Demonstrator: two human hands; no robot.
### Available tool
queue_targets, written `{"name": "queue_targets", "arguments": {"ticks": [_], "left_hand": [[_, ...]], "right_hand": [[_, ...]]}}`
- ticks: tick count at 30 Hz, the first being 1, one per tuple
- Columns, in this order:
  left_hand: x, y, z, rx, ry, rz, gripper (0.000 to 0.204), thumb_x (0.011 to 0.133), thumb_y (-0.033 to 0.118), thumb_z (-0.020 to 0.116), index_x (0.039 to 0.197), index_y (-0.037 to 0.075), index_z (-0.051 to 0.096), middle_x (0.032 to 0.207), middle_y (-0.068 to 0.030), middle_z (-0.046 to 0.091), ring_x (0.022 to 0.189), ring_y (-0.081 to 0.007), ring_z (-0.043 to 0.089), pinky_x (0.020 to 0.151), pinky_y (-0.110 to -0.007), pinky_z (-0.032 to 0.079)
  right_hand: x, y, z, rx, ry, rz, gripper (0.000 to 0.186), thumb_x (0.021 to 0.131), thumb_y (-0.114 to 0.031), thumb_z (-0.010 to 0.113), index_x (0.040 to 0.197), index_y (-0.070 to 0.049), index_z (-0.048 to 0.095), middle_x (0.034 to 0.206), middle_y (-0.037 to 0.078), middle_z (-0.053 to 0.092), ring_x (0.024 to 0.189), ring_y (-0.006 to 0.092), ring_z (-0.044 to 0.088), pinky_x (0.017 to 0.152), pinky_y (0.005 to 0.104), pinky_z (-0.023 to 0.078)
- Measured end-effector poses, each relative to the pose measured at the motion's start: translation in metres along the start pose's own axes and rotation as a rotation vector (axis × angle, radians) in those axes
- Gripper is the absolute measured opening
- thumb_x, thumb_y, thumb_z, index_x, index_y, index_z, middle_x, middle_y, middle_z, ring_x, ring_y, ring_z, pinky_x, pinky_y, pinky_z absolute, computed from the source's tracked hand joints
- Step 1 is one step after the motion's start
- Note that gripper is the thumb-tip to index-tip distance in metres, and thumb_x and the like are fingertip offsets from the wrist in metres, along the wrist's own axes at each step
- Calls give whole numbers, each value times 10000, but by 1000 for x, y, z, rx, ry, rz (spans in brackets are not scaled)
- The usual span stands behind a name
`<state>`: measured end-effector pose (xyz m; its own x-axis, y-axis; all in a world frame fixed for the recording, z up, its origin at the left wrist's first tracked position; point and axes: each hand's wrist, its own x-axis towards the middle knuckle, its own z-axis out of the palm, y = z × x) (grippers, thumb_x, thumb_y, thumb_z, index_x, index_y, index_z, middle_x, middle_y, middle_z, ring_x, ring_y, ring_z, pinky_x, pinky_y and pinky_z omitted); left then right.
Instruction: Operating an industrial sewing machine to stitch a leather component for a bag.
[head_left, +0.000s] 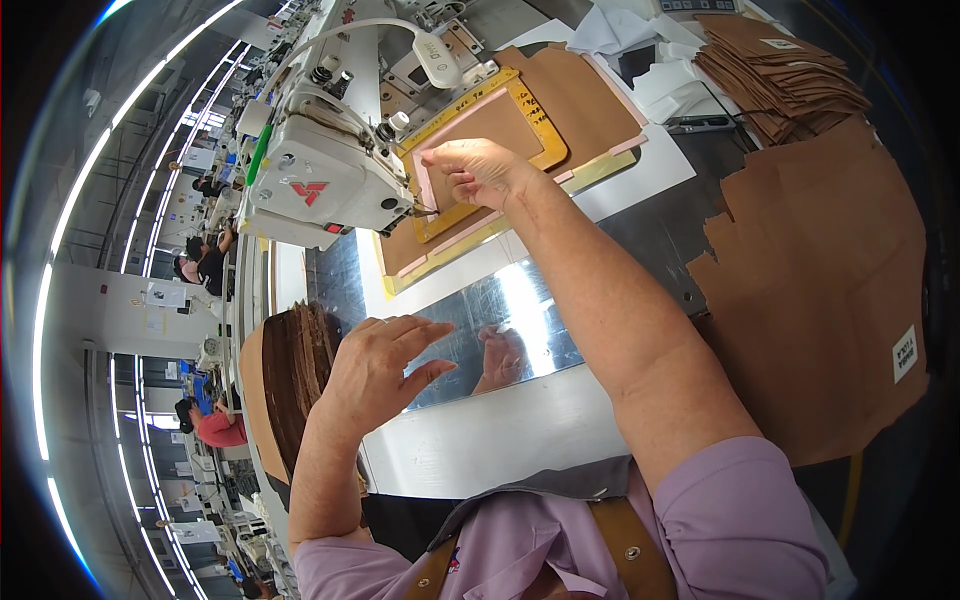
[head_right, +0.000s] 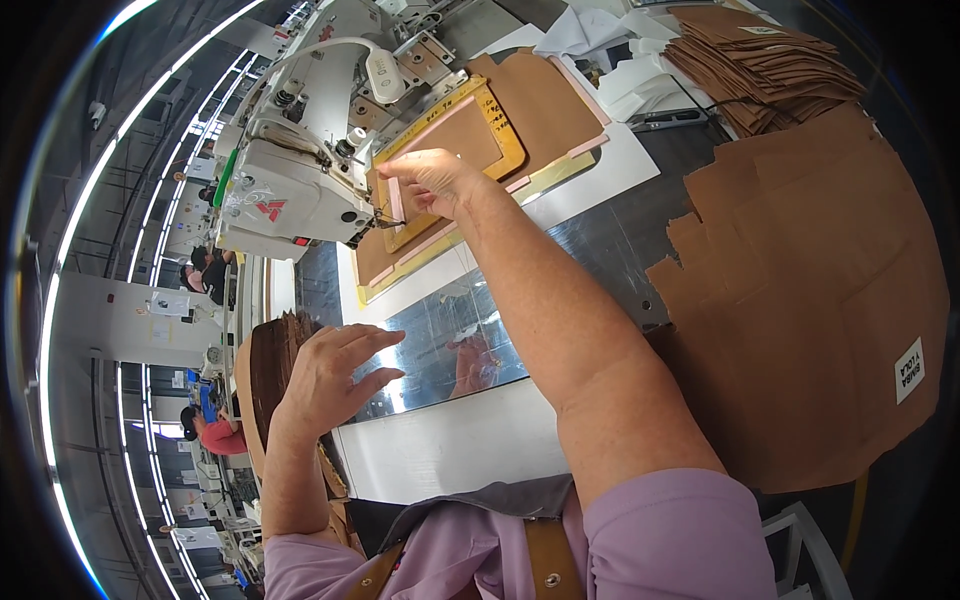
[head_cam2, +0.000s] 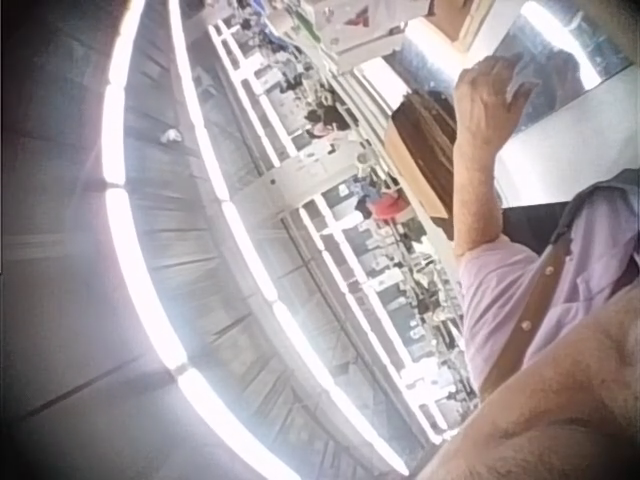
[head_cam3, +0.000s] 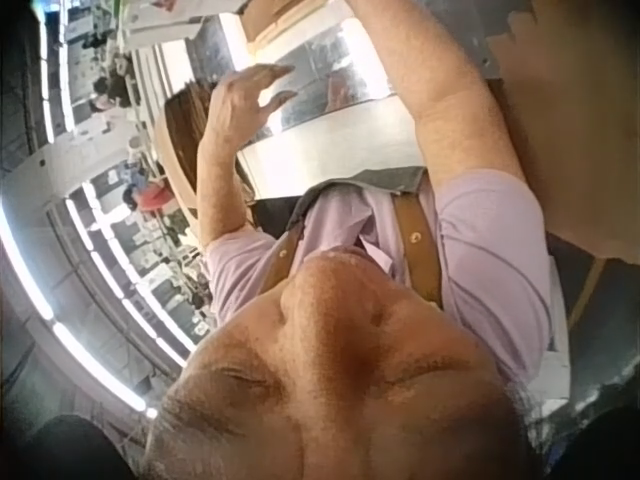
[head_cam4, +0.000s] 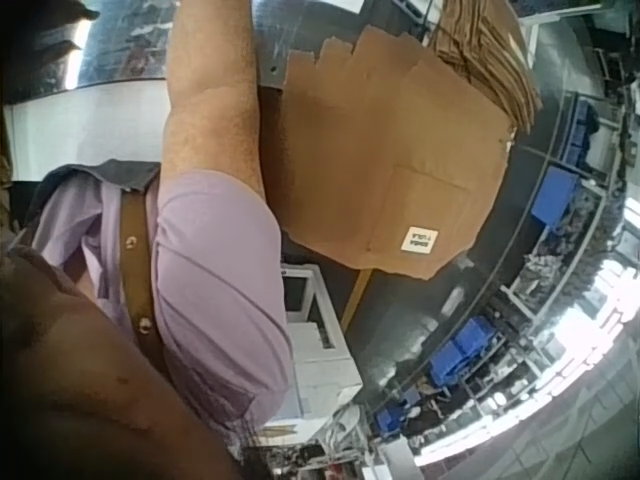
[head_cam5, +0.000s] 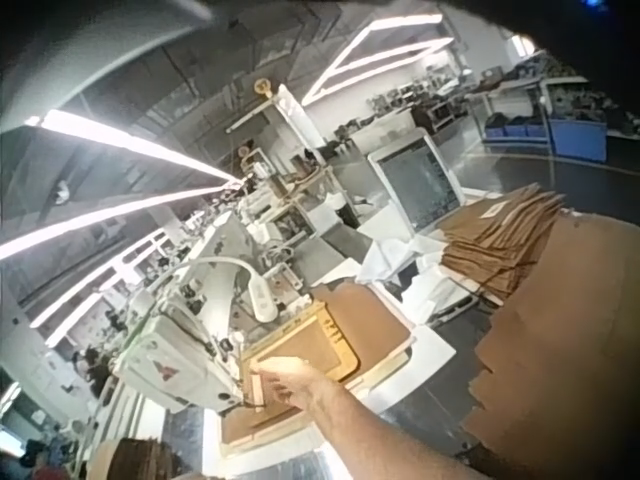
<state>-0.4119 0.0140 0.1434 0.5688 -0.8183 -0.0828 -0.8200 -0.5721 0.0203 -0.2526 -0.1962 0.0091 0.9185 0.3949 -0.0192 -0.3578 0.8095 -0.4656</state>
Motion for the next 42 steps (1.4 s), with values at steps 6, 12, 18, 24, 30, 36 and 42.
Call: {"name": "queue_targets", "arguments": {"ticks": [6, 12, 18, 24, 30, 36, 42], "left_hand": [[-8, -8, 17, -83, -40, -59, 360, 775, 204, 805, 1097, 71, 716, 990, -117, 721, 827, -297, 685, 767, -394, 542], [-7, -8, 34, -110, -38, -58, 353, 778, 191, 797, 1099, 67, 713, 990, -110, 721, 859, -298, 684, 773, -383, 542], [-14, -12, 53, -142, -67, -59, 345, 816, 191, 769, 1145, 117, 697, 1013, -77, 715, 874, -268, 695, 767, -386, 546], [-18, -14, 57, -148, -62, -93, 338, 817, 193, 769, 1139, 122, 698, 1021, -82, 712, 892, -287, 693, 781, -391, 551], [-13, -9, 53, -195, -58, -125, 335, 798, 182, 783, 1110, 75, 723, 1014, -115, 716, 891, -297, 695, 784, -376, 556], [-10, -6, 56, -216, -55, -135, 332, 797, 177, 783, 1107, 76, 722, 1000, -108, 713, 878, -297, 692, 787, -376, 555], [-17, 2, 54, -170, -46, -101, 335, 795, 165, 783, 1114, 84, 720, 1013, -104, 712, 895, -295, 692, 790, -378, 554]], "right_hand": [[6, 13, 9, -313, 186, -247, 117, 917, -178, 733, 926, -63, 715, 693, -25, 586, 541, 58, 389, 495, 224, 341], [21, 42, 16, -797, 396, -435, 187, 842, -203, 784, 833, -28, 718, 747, 97, 698, 677, 174, 643, 675, 327, 519], [19, 47, 23, -855, 420, -403, 159, 834, -182, 753, 834, -25, 728, 774, 107, 718, 730, 194, 685, 721, 335, 540], [0, 9, 20, -968, 176, -229, 127, 844, -162, 762, 896, -46, 757, 844, 76, 725, 801, 145, 646, 773, 309, 499], [2, -1, 12, -973, 167, -299, 146, 862, -193, 777, 916, -57, 768, 870, 72, 730, 819, 118, 635, 776, 294, 485], [11, 21, 21, -1300, 414, -501, 165, 862, -216, 749, 932, -67, 767, 966, 143, 737, 898, 257, 705, 843, 373, 547], [1, 13, 20, -1400, 302, -379, 194, 883, -213, 707, 1013, -82, 770, 994, 161, 734, 935, 280, 705, 877, 376, 544]]}}
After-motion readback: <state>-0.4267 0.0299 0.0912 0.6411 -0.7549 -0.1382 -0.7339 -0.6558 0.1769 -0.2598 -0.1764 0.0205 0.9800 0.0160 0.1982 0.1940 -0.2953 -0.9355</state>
